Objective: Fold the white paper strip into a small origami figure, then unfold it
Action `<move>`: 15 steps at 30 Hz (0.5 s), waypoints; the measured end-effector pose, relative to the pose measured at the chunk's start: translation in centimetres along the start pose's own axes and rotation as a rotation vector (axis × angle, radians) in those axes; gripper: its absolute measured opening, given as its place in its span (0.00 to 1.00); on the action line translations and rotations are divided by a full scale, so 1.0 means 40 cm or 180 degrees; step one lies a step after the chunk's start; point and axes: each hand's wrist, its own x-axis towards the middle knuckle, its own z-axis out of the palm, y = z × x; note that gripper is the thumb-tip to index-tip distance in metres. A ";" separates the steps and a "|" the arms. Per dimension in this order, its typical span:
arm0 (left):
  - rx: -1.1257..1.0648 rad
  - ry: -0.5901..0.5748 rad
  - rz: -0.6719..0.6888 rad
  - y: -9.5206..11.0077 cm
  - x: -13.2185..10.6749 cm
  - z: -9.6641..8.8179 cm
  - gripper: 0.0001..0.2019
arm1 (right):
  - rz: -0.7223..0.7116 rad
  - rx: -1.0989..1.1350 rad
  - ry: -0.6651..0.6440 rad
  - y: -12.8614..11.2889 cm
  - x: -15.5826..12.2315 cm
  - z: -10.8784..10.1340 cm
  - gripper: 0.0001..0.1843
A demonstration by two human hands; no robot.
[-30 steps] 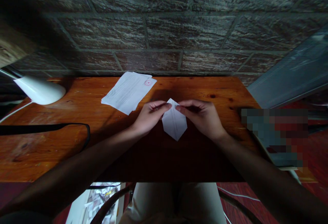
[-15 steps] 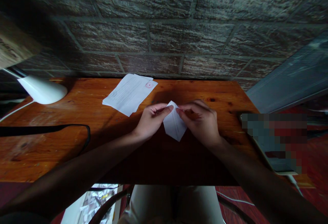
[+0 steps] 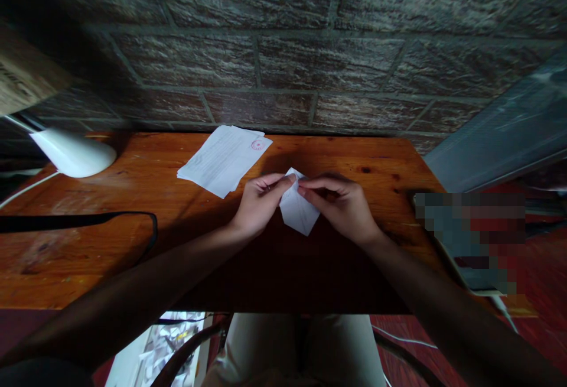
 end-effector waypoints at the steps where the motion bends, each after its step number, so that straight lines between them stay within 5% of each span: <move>1: 0.0004 -0.0018 0.0019 0.000 0.001 0.000 0.14 | 0.0099 0.0136 0.0027 0.003 0.002 0.000 0.06; 9: 0.0295 -0.0023 -0.0042 0.012 0.001 0.001 0.15 | 0.0816 0.0916 0.0022 0.023 0.002 0.003 0.17; 15: 0.0563 0.0009 0.0310 0.027 0.003 0.001 0.13 | 0.1215 0.1189 -0.0356 0.017 0.007 -0.005 0.23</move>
